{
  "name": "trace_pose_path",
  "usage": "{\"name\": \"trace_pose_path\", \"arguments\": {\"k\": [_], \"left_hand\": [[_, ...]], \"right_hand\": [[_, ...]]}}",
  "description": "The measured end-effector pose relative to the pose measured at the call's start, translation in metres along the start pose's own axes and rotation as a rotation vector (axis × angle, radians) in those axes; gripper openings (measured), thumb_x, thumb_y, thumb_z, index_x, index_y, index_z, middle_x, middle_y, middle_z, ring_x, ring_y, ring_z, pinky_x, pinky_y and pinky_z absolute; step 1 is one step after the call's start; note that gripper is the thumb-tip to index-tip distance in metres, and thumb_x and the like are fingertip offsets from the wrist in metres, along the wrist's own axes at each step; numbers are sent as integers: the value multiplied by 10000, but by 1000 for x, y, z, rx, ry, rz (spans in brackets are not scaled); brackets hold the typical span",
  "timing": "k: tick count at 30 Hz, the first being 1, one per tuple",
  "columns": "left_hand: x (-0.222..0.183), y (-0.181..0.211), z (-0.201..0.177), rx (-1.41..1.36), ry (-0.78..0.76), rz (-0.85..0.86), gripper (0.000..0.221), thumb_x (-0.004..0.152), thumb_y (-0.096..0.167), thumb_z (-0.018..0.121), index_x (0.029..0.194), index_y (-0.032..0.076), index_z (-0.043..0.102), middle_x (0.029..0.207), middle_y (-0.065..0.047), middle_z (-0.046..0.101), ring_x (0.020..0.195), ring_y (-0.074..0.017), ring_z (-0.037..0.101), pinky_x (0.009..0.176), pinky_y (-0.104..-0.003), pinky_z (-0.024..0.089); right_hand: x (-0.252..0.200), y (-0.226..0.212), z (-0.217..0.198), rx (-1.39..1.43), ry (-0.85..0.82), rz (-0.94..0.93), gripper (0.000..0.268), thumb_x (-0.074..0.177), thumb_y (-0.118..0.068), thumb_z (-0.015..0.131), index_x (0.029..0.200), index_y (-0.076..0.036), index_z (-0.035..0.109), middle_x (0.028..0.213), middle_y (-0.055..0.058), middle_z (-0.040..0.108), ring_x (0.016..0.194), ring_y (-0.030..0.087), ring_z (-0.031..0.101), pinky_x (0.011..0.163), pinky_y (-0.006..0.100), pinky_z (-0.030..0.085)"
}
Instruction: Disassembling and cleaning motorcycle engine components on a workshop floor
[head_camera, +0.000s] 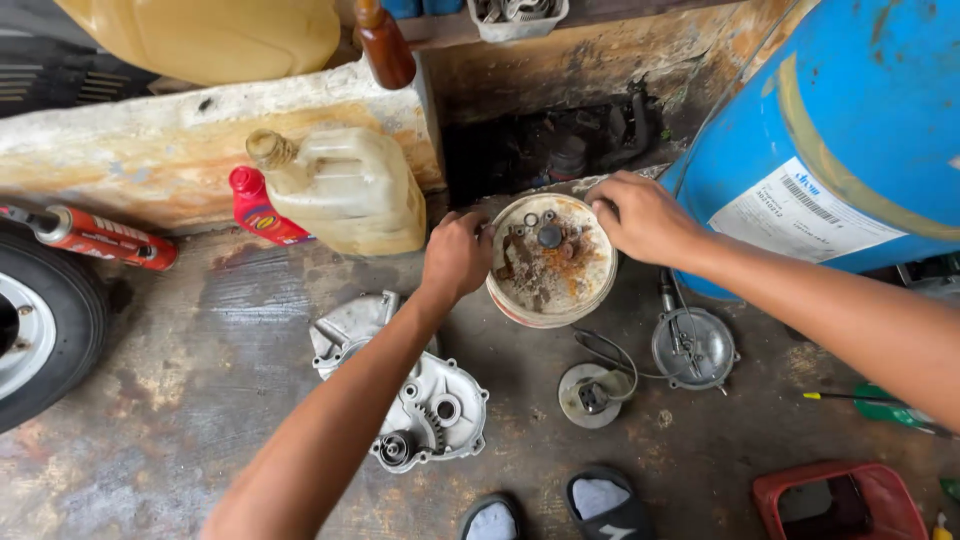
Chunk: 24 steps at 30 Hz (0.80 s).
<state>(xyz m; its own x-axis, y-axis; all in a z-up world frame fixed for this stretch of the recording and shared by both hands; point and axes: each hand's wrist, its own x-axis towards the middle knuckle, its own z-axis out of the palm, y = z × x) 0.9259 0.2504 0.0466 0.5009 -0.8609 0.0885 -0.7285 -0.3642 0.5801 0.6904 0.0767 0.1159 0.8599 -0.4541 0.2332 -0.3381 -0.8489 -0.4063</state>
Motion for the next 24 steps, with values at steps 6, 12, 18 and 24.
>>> {"name": "trace_pose_path", "arguments": {"k": [6,12,18,24], "left_hand": [[14,-15,28,9,22,-6,272,865,292,716,1084,150,794,905,-163,721,951,-384,720,879,-455,567],[7,2,-9,-223,-146,-111,293,970,273,608,1180,145,768,1064,-159,736,1034,-372,724,930,-467,559],[4,-16,-2,-170,-51,-13,304,849,308,654,1051,115,775,942,-135,781,789,-390,696,711,-446,553],[-11,-6,-15,-218,-32,-14,269,859,262,630,1031,97,755,952,-97,790,826,-354,714,744,-429,553]], "right_hand": [[30,39,49,94,124,-39,180,938,-152,693,1069,-57,774,974,180,699,939,409,687,830,476,551],[48,8,56,55,16,-190,173,821,-255,802,968,-164,818,1020,117,693,950,386,670,894,471,529],[57,-9,59,-211,-181,-185,199,887,-233,768,1028,-96,801,1129,148,633,993,313,555,864,461,477],[50,-50,28,127,-181,30,111,967,-34,730,987,47,657,976,193,687,591,245,587,625,413,546]]}}
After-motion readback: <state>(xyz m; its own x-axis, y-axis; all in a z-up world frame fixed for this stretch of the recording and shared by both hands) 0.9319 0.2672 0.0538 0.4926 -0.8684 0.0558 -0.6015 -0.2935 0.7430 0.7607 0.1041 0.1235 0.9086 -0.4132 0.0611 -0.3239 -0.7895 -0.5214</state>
